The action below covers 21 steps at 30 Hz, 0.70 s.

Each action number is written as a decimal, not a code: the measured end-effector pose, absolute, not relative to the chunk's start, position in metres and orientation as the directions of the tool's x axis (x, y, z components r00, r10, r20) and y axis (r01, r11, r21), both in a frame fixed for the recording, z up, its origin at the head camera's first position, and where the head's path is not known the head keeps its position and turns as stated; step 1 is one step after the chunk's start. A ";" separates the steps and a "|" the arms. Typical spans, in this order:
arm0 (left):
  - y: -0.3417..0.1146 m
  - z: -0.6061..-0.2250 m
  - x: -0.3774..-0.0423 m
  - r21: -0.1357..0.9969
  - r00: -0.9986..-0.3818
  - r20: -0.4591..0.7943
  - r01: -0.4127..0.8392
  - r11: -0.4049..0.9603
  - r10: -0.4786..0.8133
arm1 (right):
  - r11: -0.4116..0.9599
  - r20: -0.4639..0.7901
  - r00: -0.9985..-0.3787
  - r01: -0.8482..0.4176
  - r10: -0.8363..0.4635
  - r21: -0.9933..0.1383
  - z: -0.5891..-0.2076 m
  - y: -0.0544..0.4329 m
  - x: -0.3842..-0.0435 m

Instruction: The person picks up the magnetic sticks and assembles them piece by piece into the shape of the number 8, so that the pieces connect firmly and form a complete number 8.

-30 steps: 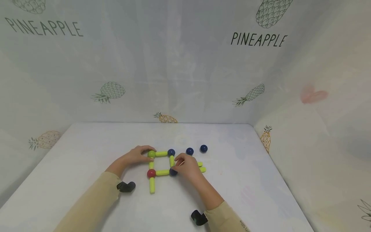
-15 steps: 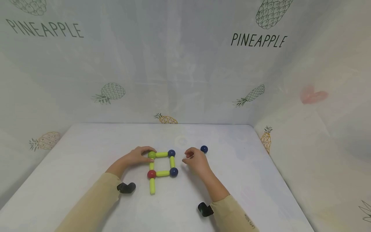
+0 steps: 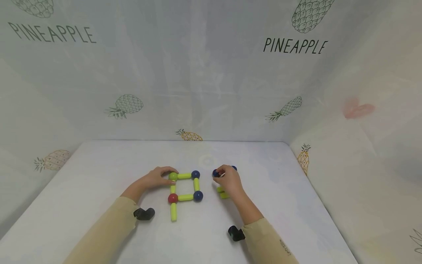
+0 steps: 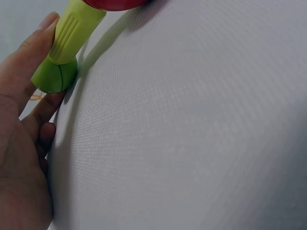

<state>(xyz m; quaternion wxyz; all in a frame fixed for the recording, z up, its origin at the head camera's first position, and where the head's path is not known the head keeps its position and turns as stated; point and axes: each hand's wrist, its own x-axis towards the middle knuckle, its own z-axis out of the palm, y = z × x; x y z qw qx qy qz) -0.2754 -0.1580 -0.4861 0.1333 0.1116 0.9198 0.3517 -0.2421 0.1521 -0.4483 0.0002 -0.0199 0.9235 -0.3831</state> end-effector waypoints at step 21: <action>-0.158 -0.486 -0.275 0.683 -0.939 -0.165 0.112 0.722 0.302 | 0.740 -0.019 -0.999 -0.007 -0.026 -0.672 -0.458 0.144 -0.256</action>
